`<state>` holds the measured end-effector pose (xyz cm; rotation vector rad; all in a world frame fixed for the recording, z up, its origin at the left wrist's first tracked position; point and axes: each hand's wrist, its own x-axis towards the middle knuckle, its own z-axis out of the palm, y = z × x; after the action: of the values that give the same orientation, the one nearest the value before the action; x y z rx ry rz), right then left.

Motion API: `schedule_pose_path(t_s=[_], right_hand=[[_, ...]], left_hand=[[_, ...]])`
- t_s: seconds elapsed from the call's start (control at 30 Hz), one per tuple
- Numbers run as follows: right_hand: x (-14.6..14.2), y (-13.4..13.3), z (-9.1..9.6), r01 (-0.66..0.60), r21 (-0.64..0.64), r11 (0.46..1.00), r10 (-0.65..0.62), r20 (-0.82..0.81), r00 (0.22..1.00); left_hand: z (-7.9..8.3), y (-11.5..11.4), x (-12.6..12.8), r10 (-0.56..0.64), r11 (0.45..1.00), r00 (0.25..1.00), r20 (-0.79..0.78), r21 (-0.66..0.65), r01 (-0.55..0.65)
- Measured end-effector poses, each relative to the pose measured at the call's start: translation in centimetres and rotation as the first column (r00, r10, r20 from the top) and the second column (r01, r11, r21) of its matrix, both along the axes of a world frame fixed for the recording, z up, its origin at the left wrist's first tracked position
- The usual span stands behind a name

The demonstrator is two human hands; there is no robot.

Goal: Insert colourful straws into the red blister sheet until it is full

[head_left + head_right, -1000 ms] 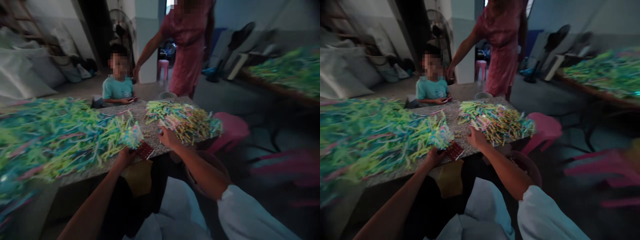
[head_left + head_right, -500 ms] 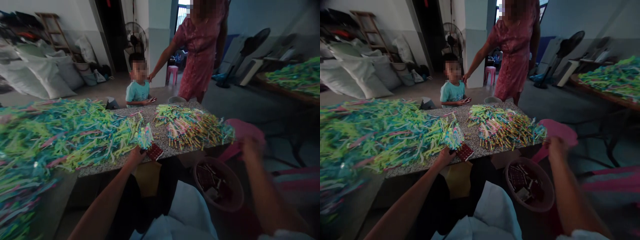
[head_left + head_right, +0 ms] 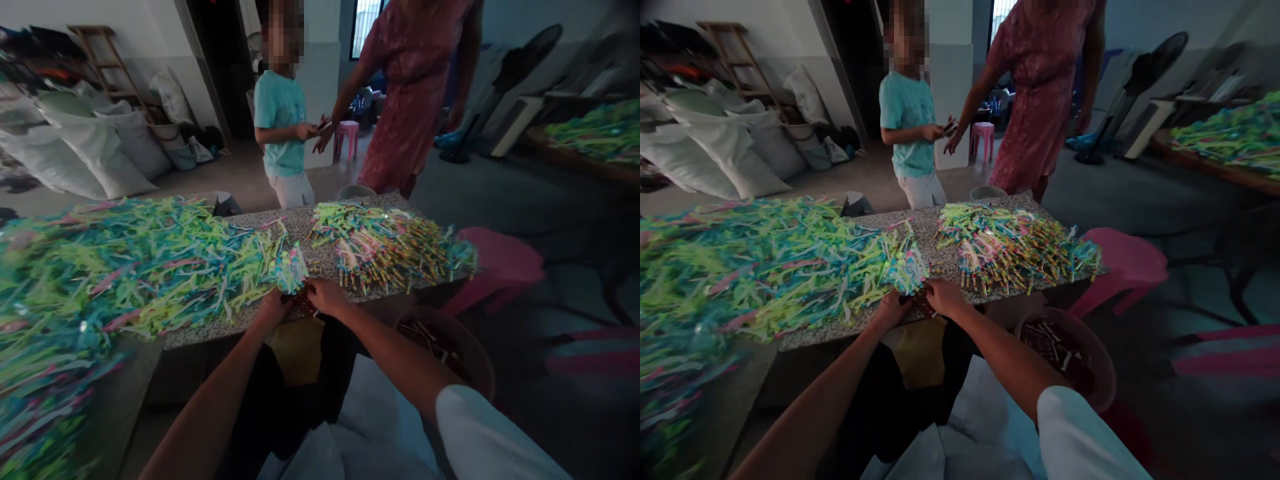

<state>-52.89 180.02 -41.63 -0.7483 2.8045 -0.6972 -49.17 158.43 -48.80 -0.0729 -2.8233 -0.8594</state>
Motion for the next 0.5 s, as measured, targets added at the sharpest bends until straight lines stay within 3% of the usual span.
schedule_pose_path(t_s=[0.1,0.17,0.23,0.3,0.37,0.5], right_hand=[[-0.4,0.4,0.1,-0.009,0.043,0.999,0.011,-0.031,0.999],[-0.9,2.0,0.5,0.129,0.083,0.988,-0.123,-0.071,0.99],[-1.7,4.1,1.0,0.297,0.154,0.942,-0.279,-0.125,0.952],[-2.3,5.8,1.4,0.383,0.247,0.89,-0.357,-0.145,0.923],[-2.6,6.8,1.6,0.387,0.325,0.863,-0.362,-0.137,0.922],[-2.3,6.4,1.4,0.331,0.379,0.864,-0.307,-0.124,0.944]], left_hand=[[0.0,0.1,0.1,0.006,1.0,1.0,0.005,-0.005,-0.006],[0.2,0.2,0.2,0.015,1.0,1.0,0.014,0.002,-0.015],[0.3,0.3,0.2,0.019,1.0,1.0,0.006,0.012,-0.019],[0.3,0.5,0.1,0.028,0.999,1.0,-0.005,0.018,-0.028],[0.3,0.5,0.1,0.038,0.999,0.999,-0.007,0.024,-0.037],[0.8,0.9,0.4,0.038,0.998,0.999,0.016,0.045,-0.038]])
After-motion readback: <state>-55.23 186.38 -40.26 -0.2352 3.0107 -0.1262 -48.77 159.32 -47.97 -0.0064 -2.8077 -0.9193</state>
